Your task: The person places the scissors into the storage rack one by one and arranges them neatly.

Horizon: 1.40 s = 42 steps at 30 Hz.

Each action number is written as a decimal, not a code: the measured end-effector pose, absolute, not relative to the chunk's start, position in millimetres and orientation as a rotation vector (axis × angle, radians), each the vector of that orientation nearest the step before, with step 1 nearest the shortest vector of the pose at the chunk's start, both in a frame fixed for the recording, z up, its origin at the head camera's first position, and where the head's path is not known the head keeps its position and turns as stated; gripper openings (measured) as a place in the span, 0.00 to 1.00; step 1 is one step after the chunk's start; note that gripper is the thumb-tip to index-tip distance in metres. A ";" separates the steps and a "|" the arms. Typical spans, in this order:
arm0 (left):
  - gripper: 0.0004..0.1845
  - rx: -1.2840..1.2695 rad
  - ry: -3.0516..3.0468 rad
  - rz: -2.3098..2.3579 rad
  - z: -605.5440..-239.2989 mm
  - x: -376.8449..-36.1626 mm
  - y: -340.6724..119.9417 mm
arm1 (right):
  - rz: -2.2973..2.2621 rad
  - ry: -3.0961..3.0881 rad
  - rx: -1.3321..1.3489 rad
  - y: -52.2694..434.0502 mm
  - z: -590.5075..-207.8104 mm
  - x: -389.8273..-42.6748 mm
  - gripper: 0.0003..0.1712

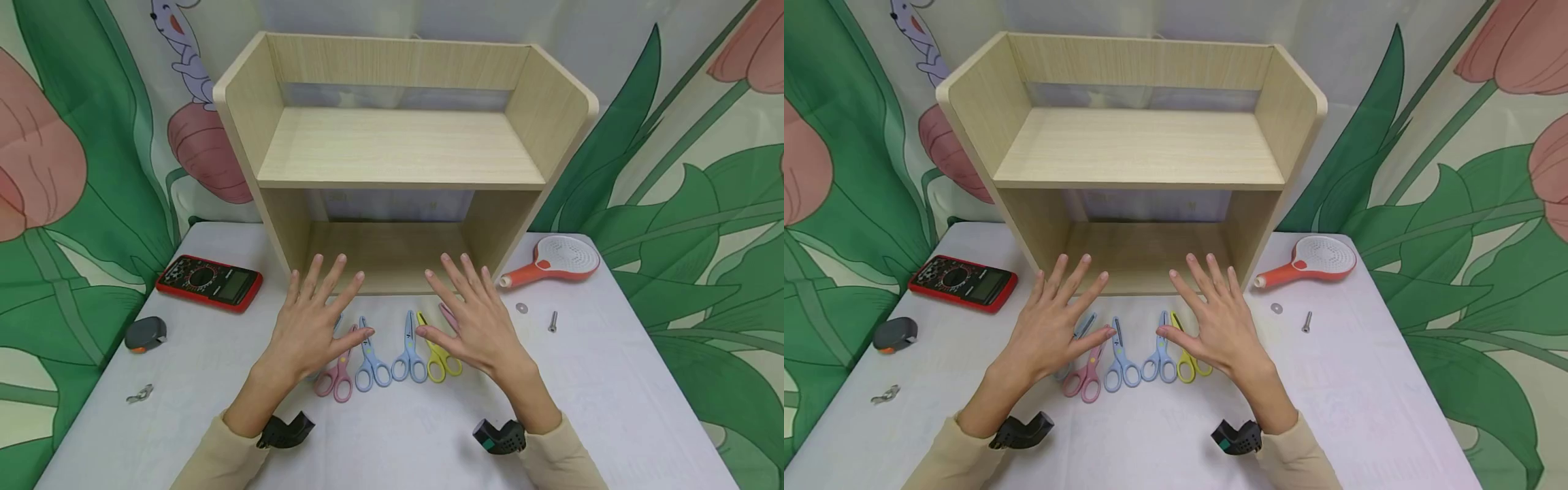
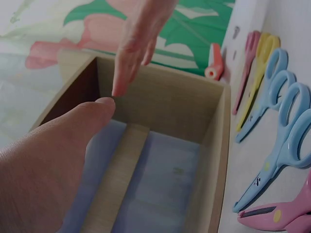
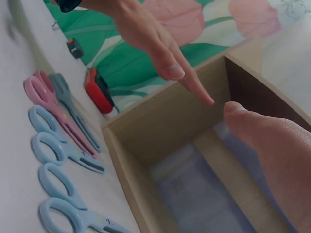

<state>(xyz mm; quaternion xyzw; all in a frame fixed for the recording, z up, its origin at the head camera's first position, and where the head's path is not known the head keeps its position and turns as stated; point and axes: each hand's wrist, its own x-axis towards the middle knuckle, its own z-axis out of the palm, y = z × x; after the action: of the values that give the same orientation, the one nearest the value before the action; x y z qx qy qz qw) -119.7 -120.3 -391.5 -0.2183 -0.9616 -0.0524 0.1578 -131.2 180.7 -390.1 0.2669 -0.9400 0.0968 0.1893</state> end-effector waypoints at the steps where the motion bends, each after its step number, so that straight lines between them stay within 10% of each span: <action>1: 0.47 -0.627 -2.747 -0.150 -391.7 -119.6 -120.6 | 0.276 -2.643 0.750 180.7 -389.8 -131.1 0.54; 42: 0.35 -0.391 -2.419 -0.666 -384.4 -145.5 -163.9 | 0.545 -2.742 0.690 217.5 -394.4 -134.5 0.50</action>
<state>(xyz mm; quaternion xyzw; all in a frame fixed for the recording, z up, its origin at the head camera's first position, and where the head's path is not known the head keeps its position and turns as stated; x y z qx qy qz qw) -145.5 -163.9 -384.4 -0.1469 -0.9097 -0.2505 0.2968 -134.5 217.5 -394.4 0.2375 -0.9441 0.1877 0.1307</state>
